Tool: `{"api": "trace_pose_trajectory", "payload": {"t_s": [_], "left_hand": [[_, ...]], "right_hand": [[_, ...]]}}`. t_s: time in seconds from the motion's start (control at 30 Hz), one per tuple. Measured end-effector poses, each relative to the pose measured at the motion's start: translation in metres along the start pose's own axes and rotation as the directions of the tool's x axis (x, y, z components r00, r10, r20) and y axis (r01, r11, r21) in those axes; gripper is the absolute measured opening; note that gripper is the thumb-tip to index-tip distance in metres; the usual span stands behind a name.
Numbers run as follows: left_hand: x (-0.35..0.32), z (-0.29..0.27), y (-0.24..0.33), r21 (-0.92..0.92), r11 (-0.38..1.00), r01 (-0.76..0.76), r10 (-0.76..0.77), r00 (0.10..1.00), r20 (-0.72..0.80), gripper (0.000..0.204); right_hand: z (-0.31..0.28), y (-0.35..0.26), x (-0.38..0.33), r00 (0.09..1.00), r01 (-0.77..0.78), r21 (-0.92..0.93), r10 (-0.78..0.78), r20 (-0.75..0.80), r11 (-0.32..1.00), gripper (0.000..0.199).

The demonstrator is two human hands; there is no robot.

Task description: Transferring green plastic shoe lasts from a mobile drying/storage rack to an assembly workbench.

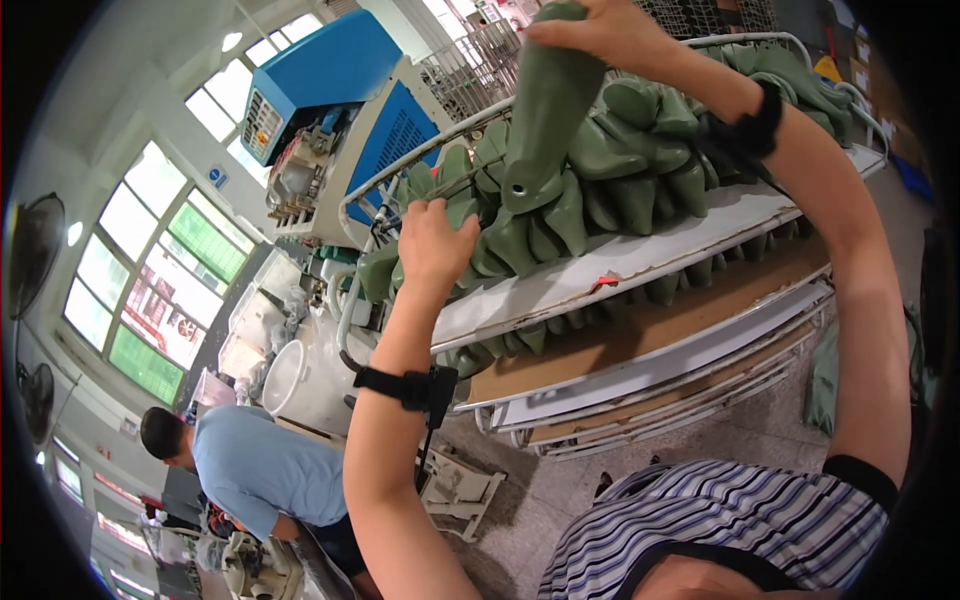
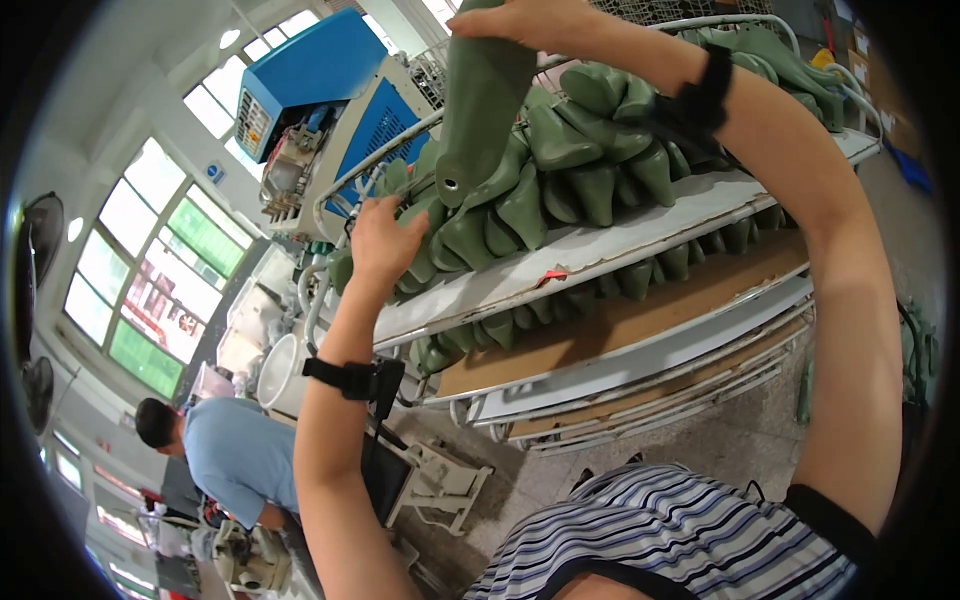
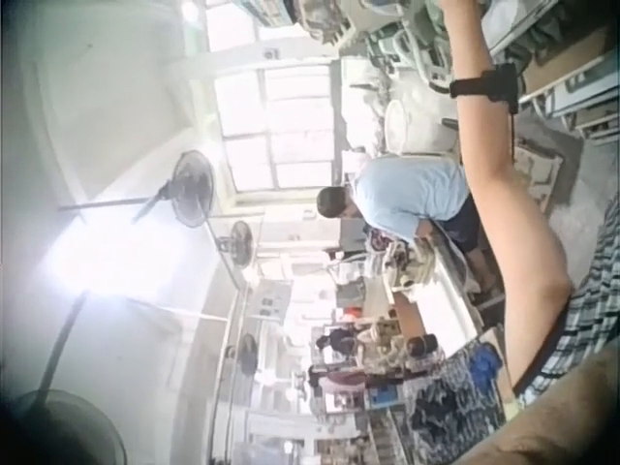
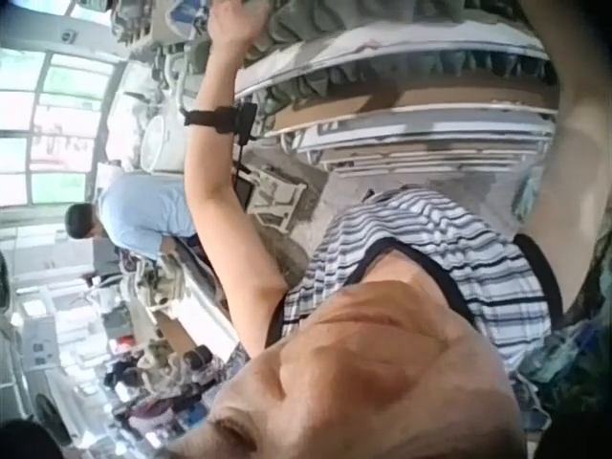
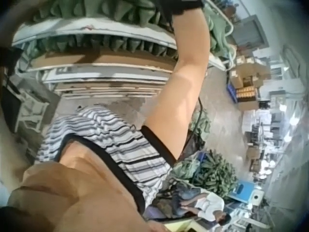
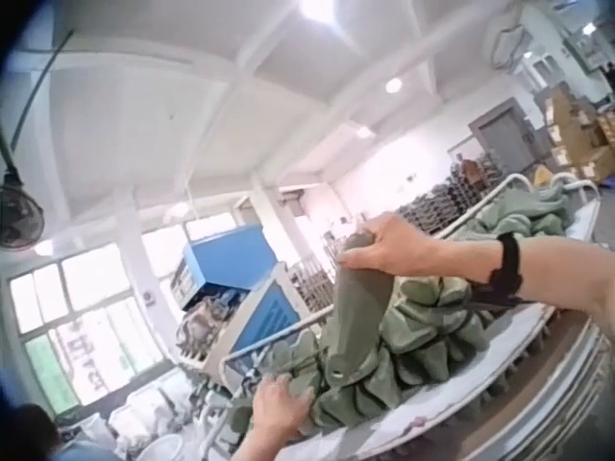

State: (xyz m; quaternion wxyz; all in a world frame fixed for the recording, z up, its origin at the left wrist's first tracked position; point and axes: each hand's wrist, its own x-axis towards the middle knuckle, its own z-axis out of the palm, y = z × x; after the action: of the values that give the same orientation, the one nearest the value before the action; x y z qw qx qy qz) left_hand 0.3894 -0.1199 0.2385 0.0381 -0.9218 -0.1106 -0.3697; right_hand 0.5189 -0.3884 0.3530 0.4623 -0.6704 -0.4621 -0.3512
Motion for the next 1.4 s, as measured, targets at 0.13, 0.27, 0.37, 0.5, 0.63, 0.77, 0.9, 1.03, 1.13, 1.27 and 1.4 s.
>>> {"api": "trace_pose_trajectory", "payload": {"t_s": [0.13, 0.27, 0.37, 0.5, 0.63, 0.77, 0.9, 1.03, 1.13, 1.27, 1.4], "left_hand": [[0.028, -0.019, 0.021, -0.465, 0.860, 0.209, -0.082, 0.957, 0.278, 0.046], [0.043, 0.022, 0.023, -0.454, 0.891, 0.012, 0.074, 0.983, 0.170, 0.045], [0.074, 0.029, 0.034, -0.418, 0.903, 0.104, 0.029, 0.954, 0.300, 0.053], [0.110, 0.059, 0.086, -0.197, 0.978, 0.065, 0.023, 0.911, 0.412, 0.049], [0.140, 0.077, 0.120, -0.307, 0.829, -0.468, 0.499, 0.866, 0.025, 0.043], [0.140, 0.073, 0.157, -0.366, 0.686, -0.629, 0.700, 0.432, 0.568, 0.053], [0.109, 0.048, 0.154, -0.355, 0.577, -0.736, 0.784, 0.377, 0.493, 0.055], [0.113, 0.019, 0.142, -0.482, 0.709, -0.515, 0.698, 0.611, 0.374, 0.054], [0.134, 0.022, 0.122, -0.357, 0.917, -0.179, 0.326, 0.851, 0.411, 0.053], [0.114, 0.069, 0.094, 0.018, 0.951, -0.309, 0.282, 0.887, 0.366, 0.054], [0.126, 0.039, 0.119, -0.311, 0.876, -0.369, 0.405, 0.912, 0.058, 0.050]], "right_hand": [[-0.048, 0.004, -0.061, 0.954, -0.073, 0.272, 0.147, -0.263, 0.960, 0.034], [-0.084, 0.007, -0.175, 0.796, -0.379, 0.696, 0.599, -0.092, 0.610, 0.029], [-0.076, 0.002, -0.267, 0.673, -0.602, 0.561, 0.740, -0.027, 0.568, 0.031], [-0.072, 0.016, -0.369, 0.363, -0.725, 0.660, 0.923, 0.125, 0.196, 0.031], [-0.053, 0.027, -0.438, 0.203, -0.734, 0.679, 0.962, 0.181, 0.027, 0.032], [-0.040, 0.027, -0.496, -0.032, -0.712, 0.673, 0.967, 0.252, -0.199, 0.036], [-0.041, 0.022, -0.504, -0.100, -0.528, 0.760, 0.917, 0.387, -0.379, 0.042], [-0.019, 0.024, -0.506, -0.129, -0.385, 0.740, 0.826, 0.549, -0.552, 0.046], [-0.009, 0.022, -0.502, -0.136, -0.302, 0.677, 0.733, 0.666, -0.671, 0.048], [-0.005, 0.012, -0.492, -0.073, -0.262, 0.640, 0.676, 0.733, -0.723, 0.054], [0.010, 0.015, -0.511, 0.065, -0.073, 0.558, 0.554, 0.830, -0.827, 0.065]]}}
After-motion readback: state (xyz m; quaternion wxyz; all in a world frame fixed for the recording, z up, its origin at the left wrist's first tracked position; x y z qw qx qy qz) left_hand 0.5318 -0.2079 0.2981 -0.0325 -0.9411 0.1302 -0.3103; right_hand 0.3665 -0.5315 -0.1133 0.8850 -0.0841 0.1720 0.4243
